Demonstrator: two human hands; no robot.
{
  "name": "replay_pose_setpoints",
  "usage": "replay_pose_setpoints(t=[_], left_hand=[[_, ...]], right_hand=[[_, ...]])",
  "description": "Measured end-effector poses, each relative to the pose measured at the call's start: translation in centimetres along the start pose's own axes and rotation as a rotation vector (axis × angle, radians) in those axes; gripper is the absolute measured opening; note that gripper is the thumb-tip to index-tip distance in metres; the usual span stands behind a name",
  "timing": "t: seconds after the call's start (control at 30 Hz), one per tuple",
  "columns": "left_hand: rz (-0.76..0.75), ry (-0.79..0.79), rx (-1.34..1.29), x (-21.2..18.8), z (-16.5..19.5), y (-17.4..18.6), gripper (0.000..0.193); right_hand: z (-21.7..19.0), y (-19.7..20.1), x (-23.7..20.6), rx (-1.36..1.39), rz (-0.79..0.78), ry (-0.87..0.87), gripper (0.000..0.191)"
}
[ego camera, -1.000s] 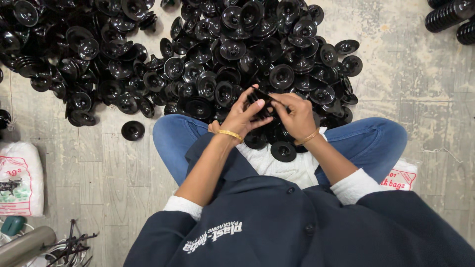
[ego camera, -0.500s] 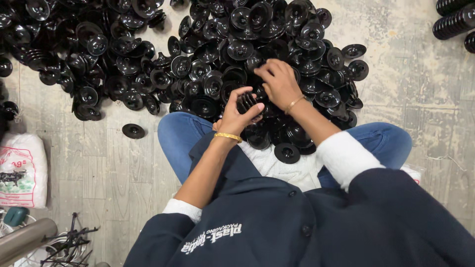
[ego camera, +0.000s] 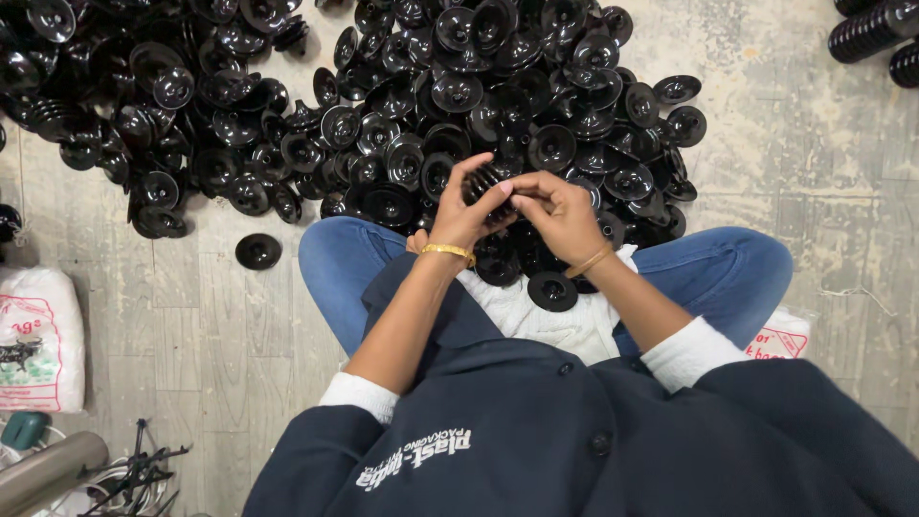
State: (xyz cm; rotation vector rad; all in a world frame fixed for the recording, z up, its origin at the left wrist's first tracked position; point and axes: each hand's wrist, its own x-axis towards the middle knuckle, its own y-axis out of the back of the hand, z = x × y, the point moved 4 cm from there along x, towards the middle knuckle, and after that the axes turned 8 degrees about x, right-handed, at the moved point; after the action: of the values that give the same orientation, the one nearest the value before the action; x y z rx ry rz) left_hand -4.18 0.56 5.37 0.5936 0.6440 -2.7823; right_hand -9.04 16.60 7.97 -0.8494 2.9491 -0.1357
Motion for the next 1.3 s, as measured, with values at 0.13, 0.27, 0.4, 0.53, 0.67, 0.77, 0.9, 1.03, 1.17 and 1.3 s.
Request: replay_pose_setpoints(t=[0.13,0.27,0.4,0.53,0.67,0.77,0.9,1.03,1.17,1.3], left_hand=[[0.056,0.045,0.064,0.0,0.7,0.8,0.052],[0.040,-0.097,0.105,-0.2,1.9,0.7,0.049],[0.088,-0.078,0.195,-1.2,2.5,1.2,0.047],[0.105,0.005,0.092,-1.3,2.3,1.2,0.047],[0.043,0.057,0.030,0.2,0.8,-0.4,0.059],[0.054,-0.080,0.087,0.9,0.2,-0.8,0.061],[0.078,-0.129,0.113,0.6,-0.1,0.1,0.053],[0.075,-0.135,0.175,0.0,0.7,0.9,0.046],[0.098,-0.111,0.181,-0.8,1.6,1.2,0.044],[0.082,-0.113,0.023,-1.4,2.2,2.0,0.041]], right_hand=[[-0.9,0.6,1.3,-0.254,-0.171,0.027,0.027],[-1.2,0.9,6.9,-0.955,-0.093,0.612,0.041],[0.0,2.6,10.2,-1.255,-0.002,0.635,0.028],[0.3,4.8,8.0,-0.788,0.075,0.230,0.024],[1.0,3.1,3.5,-0.317,0.130,-0.046,0.028],[0.8,0.9,1.0,-0.082,0.100,-0.051,0.029],[0.0,0.0,-0.7,-0.015,-0.003,-0.070,0.034],[0.6,1.8,3.9,-0.413,-0.009,-0.067,0.030],[1.9,3.0,12.2,-1.011,0.082,0.536,0.052],[4.3,4.4,13.5,-1.121,0.038,0.459,0.036]])
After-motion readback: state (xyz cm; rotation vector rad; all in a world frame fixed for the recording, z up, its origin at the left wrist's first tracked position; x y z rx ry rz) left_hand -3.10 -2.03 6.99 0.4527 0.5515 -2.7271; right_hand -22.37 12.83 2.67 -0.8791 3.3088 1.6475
